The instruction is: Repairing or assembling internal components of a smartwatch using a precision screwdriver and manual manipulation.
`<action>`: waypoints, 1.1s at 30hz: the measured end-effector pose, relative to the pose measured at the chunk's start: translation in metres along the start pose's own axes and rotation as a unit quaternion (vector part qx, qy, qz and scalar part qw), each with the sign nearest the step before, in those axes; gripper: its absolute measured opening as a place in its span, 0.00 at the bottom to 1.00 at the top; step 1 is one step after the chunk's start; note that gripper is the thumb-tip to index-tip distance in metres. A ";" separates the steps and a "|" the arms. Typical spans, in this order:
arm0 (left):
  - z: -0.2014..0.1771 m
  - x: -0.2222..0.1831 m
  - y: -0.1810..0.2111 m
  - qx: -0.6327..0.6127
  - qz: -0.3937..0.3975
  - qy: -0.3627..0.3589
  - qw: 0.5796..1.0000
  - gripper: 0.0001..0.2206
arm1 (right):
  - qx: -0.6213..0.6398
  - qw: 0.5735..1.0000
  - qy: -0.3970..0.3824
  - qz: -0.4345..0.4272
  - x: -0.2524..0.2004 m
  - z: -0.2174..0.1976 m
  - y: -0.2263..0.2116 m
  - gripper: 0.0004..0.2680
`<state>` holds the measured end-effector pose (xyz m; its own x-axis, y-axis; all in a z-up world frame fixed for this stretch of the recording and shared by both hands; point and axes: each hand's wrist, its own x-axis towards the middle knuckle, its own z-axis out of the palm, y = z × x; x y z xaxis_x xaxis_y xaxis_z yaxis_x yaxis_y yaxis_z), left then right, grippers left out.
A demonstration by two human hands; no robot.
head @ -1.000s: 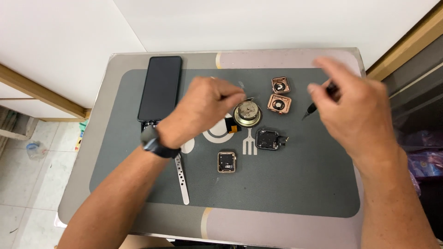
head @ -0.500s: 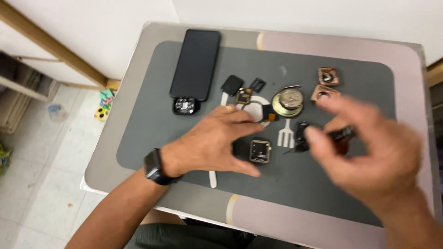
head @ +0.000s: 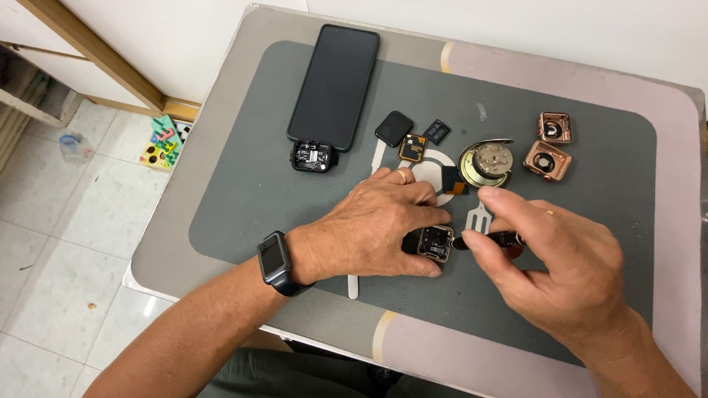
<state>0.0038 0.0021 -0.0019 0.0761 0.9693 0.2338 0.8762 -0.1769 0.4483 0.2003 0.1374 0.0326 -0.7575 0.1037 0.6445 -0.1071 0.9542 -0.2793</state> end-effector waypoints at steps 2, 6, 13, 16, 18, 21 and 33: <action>0.002 0.000 -0.001 0.002 -0.002 -0.001 1.000 0.28 | 0.000 1.000 -0.001 -0.004 0.001 0.000 0.001 0.16; 0.000 0.002 0.000 -0.001 -0.014 -0.019 1.000 0.29 | -0.006 1.000 0.004 0.000 0.000 0.000 0.001 0.16; 0.001 0.003 0.000 0.008 -0.011 -0.031 0.999 0.29 | 0.001 1.000 -0.003 -0.002 0.002 0.001 -0.001 0.17; 0.001 0.003 -0.001 -0.001 -0.016 -0.040 0.999 0.29 | 0.004 1.000 -0.008 0.001 0.005 0.000 -0.002 0.16; 0.005 0.003 -0.003 0.018 -0.010 -0.026 0.999 0.34 | -0.002 1.000 -0.012 -0.003 0.007 -0.001 -0.004 0.15; 0.002 0.001 -0.003 -0.010 0.006 -0.008 1.000 0.27 | -0.010 0.999 -0.027 -0.021 0.013 -0.004 -0.008 0.14; -0.002 0.001 -0.004 -0.018 0.017 -0.009 1.000 0.21 | -0.080 0.982 -0.094 -0.143 0.047 -0.013 -0.023 0.10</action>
<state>-0.0009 0.0030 -0.0021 0.1147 0.9655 0.2339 0.8558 -0.2156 0.4703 0.1753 0.1241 0.0785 -0.8181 -0.2150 0.5334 -0.2421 0.9700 0.0198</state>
